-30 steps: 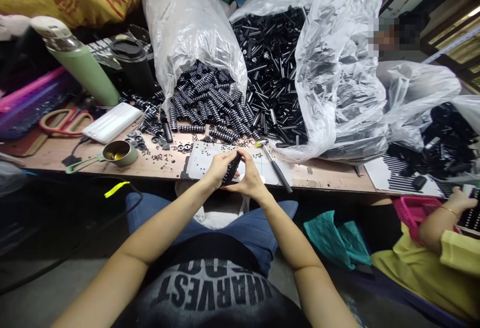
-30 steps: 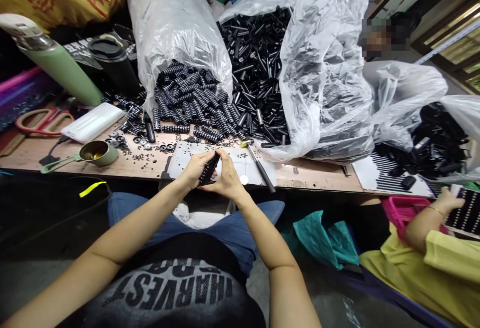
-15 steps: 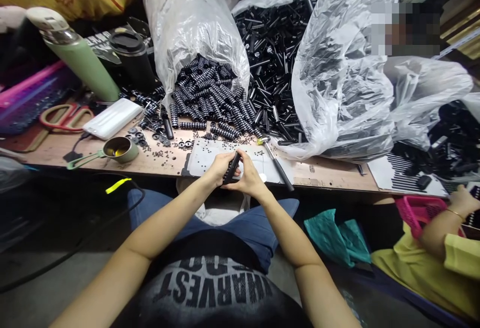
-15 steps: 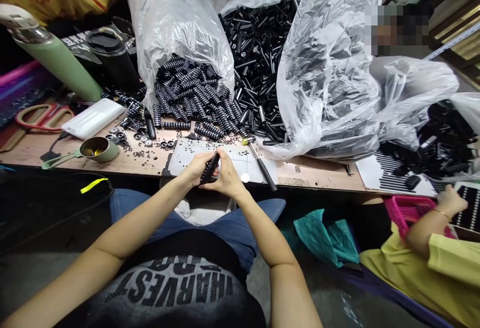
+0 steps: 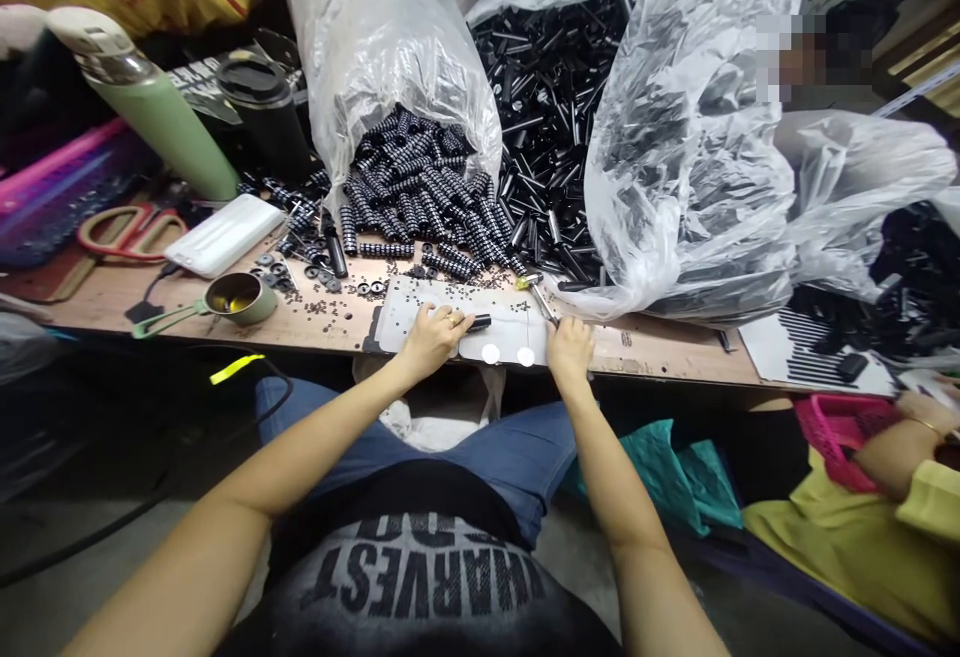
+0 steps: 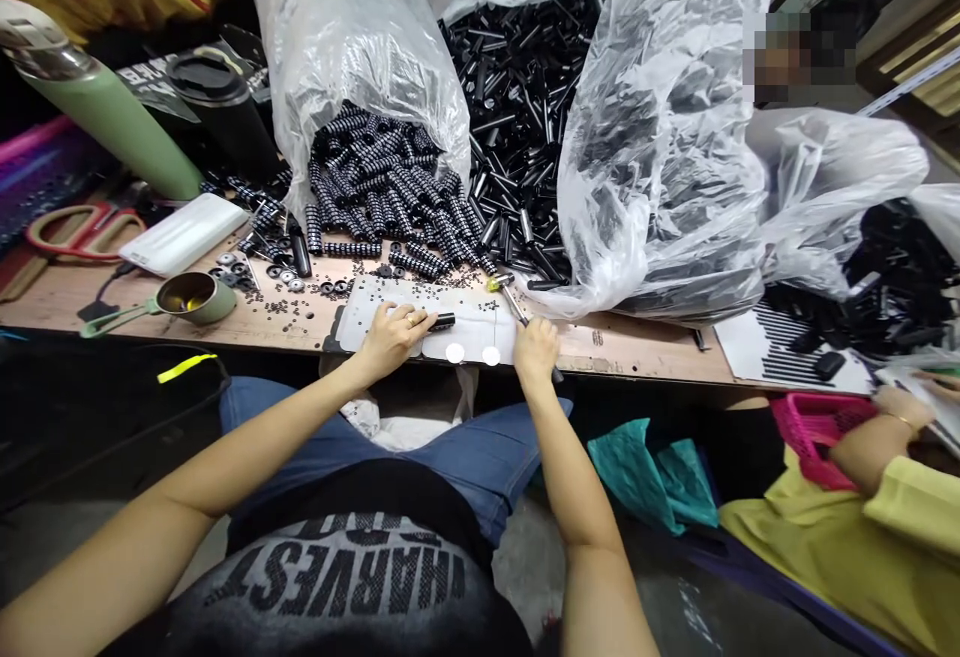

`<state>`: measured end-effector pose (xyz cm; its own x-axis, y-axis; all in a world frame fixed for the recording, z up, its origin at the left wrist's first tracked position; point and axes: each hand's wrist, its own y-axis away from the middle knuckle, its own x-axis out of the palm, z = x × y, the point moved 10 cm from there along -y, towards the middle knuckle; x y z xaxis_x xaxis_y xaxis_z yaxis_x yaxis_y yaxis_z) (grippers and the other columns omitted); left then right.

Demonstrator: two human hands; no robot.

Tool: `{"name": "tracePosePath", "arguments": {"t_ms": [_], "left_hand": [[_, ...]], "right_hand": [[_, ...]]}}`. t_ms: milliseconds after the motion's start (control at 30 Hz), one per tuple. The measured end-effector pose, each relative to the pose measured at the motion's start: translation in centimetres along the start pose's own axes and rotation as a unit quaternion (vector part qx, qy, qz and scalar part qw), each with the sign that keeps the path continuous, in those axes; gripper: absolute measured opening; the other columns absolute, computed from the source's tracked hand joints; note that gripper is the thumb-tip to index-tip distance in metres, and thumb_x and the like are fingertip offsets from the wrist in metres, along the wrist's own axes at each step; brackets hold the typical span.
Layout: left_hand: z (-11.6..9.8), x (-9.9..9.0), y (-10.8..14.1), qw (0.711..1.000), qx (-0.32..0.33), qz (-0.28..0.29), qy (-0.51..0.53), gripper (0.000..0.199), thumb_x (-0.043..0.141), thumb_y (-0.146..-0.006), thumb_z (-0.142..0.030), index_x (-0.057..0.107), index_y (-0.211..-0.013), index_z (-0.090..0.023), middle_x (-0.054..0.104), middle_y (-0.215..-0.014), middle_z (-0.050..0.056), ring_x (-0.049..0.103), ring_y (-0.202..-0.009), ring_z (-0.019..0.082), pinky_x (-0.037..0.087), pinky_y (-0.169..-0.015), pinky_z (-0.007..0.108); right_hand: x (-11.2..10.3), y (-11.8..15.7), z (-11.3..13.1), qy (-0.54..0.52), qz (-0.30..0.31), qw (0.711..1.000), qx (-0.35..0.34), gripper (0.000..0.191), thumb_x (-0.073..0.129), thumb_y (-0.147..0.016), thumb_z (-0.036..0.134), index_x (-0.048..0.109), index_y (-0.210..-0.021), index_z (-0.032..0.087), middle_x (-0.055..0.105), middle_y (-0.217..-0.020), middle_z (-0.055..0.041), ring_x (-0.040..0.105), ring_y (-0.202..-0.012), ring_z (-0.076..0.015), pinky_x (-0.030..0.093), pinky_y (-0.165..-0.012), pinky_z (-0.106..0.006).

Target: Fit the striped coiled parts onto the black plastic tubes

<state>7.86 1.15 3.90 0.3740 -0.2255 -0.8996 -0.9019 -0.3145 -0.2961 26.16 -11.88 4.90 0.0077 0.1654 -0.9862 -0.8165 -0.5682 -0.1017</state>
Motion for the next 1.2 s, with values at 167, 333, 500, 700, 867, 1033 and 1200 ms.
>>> {"name": "tracePosePath", "arguments": {"t_ms": [167,333,500,700,867,1033,1200], "left_hand": [[0.1,-0.5,0.5,1.0,-0.001,-0.015,-0.021,0.045,0.034,-0.091,-0.007,0.055,-0.128,-0.021,0.065,-0.113,0.015,0.054,-0.111,0.029,0.034,-0.094,0.053],[-0.5,0.4,0.5,0.999,-0.011,-0.005,-0.041,0.045,0.032,-0.093,-0.01,0.051,-0.133,-0.018,0.064,-0.118,0.015,0.052,-0.118,0.029,0.029,-0.102,0.054],[-2.6,2.5,0.7,0.999,-0.019,0.008,-0.045,0.06,0.041,-0.092,-0.035,0.036,-0.14,0.001,0.039,-0.144,0.025,0.028,-0.139,0.033,0.018,-0.113,0.05],[-2.9,3.4,0.1,1.0,0.009,0.01,-0.012,0.059,0.035,-0.089,-0.026,0.034,-0.139,0.006,0.034,-0.145,0.029,0.027,-0.139,0.034,0.024,-0.11,0.049],[-1.0,1.8,-1.3,0.996,-0.081,0.031,0.013,0.04,0.035,-0.09,-0.015,0.054,-0.124,-0.005,0.061,-0.111,0.022,0.055,-0.109,0.031,0.043,-0.092,0.044],[-0.2,-1.1,-1.5,0.992,-0.067,0.045,0.099,0.031,0.043,-0.093,-0.028,0.061,-0.113,-0.012,0.061,-0.097,0.016,0.056,-0.091,0.026,0.048,-0.076,0.037],[13.6,-7.3,-2.0,0.948,-0.304,-0.069,-0.056,0.03,0.042,-0.091,-0.024,0.061,-0.107,-0.008,0.051,-0.12,0.025,0.044,-0.113,0.038,0.04,-0.087,0.05]], "right_hand": [[-0.2,4.0,0.3,-0.122,0.072,0.988,-0.054,0.035,0.024,-0.1,0.038,0.053,-0.097,0.017,0.061,-0.076,-0.0074,0.06,-0.069,-0.0206,0.04,-0.065,-0.029],[0.1,8.4,3.0,-0.117,0.132,0.98,-0.093,0.041,0.021,-0.1,0.041,0.052,-0.087,0.018,0.055,-0.061,-0.004,0.054,-0.052,-0.0186,0.031,-0.053,-0.026],[-2.8,9.2,6.6,-0.216,0.089,0.963,-0.132,0.042,0.017,-0.101,0.044,0.05,-0.09,0.021,0.056,-0.064,-0.0023,0.055,-0.054,-0.0166,0.035,-0.055,-0.024],[0.3,10.8,10.9,-0.091,0.191,0.956,-0.205,0.036,0.026,-0.1,0.04,0.051,-0.084,0.02,0.059,-0.063,-0.0035,0.055,-0.052,-0.0176,0.027,-0.051,-0.025],[-2.4,8.2,9.0,-0.205,0.105,0.962,-0.149,0.045,0.017,-0.1,0.046,0.05,-0.083,0.021,0.056,-0.062,-0.0014,0.054,-0.053,-0.0167,0.03,-0.053,-0.024],[-1.1,5.8,5.1,-0.127,0.088,0.982,-0.112,0.039,0.026,-0.1,0.044,0.052,-0.084,0.02,0.057,-0.062,-0.0016,0.052,-0.054,-0.0163,0.025,-0.054,-0.025],[1.5,4.7,2.1,-0.004,0.048,0.994,-0.095,0.036,0.034,-0.099,0.043,0.056,-0.087,0.017,0.061,-0.078,-0.0074,0.054,-0.069,-0.0195,0.029,-0.06,-0.027]]}}
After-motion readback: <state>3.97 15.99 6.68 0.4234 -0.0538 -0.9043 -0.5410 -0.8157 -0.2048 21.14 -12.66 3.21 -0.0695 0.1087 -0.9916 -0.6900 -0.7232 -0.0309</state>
